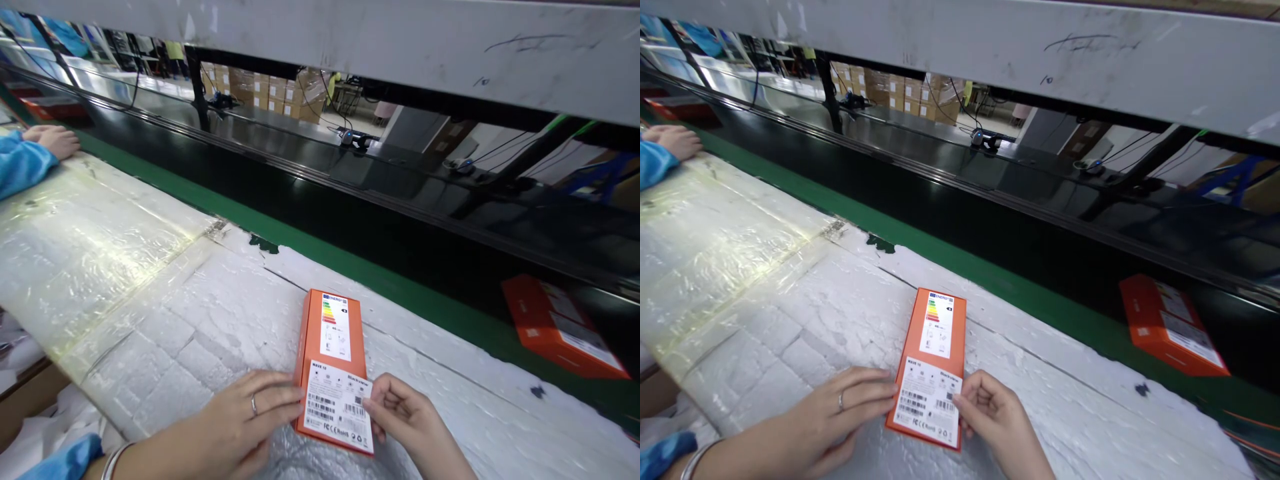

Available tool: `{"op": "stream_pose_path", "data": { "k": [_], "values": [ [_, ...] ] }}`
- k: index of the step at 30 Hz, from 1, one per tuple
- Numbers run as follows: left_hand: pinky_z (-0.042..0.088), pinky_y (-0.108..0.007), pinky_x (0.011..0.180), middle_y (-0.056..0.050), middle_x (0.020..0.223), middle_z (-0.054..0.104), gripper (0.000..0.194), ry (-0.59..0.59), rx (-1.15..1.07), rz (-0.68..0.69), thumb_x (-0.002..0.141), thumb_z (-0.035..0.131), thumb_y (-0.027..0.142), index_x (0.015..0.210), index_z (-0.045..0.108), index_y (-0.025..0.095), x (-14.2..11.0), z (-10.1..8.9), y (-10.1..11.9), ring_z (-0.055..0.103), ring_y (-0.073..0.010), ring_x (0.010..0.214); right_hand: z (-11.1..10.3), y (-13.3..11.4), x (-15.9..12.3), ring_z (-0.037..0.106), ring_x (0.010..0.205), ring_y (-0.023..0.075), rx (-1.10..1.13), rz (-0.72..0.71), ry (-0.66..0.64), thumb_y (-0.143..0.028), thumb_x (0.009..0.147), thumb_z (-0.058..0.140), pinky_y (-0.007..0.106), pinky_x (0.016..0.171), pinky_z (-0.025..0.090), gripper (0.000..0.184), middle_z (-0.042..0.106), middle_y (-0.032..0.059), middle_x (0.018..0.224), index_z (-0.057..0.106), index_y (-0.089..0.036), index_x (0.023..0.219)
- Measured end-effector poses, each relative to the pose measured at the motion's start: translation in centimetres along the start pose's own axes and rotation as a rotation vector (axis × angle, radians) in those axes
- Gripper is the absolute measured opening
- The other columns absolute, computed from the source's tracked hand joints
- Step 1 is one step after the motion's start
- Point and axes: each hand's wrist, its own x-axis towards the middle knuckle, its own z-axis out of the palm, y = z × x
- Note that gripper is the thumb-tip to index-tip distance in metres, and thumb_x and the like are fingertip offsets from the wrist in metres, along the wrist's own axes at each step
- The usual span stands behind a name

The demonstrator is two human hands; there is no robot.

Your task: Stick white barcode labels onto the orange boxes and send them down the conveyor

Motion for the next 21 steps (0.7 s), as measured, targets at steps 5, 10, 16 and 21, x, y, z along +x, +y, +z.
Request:
{"op": "stream_pose_path", "data": {
  "k": [5,10,16,21],
  "values": [
    [0.029,-0.055,0.108,-0.003,0.153,0.015,0.078,-0.115,0.238,-0.011,0.070,0.050,0.002,0.143,0.025,0.012,0.8,0.5,0.5,0.009,-0.0331,0.138,0.2,-0.4,0.1,0.048,0.052,0.0112,-0.023,0.016,0.009,-0.056,0.074,0.073,0.021,0.052,0.038,0.045,0.054,-0.0028,0.060,0.051,-0.016,0.070],
    [0.031,-0.056,0.106,-0.004,0.154,0.010,0.077,-0.158,0.328,-0.009,0.071,0.049,0.003,0.143,0.025,0.010,1.2,0.9,0.6,0.006,-0.0351,0.138,0.2,-0.8,0.0,0.049,0.053,0.0116,-0.029,0.019,0.011,-0.054,0.074,0.074,0.022,0.052,0.039,0.044,0.054,-0.0028,0.060,0.051,-0.017,0.069],
    [0.029,-0.056,0.107,-0.004,0.155,0.006,0.077,-0.178,0.375,-0.044,0.074,0.045,0.003,0.146,0.019,0.011,1.8,0.9,0.6,0.006,-0.0345,0.139,0.5,-0.8,-0.2,0.050,0.055,0.0121,-0.051,0.030,0.023,-0.052,0.077,0.071,0.021,0.052,0.041,0.040,0.055,-0.0023,0.063,0.051,-0.017,0.072],
    [0.018,-0.056,0.109,-0.006,0.154,0.014,0.057,-0.067,0.518,-0.051,0.089,0.040,0.014,0.144,0.027,0.012,1.7,1.6,0.3,0.011,-0.0346,0.139,-0.4,-0.8,-0.3,0.053,0.056,0.0161,-0.236,0.011,0.061,-0.051,0.078,0.064,0.024,0.052,0.043,0.034,0.057,-0.0008,0.063,0.053,-0.020,0.076]
  ]
}}
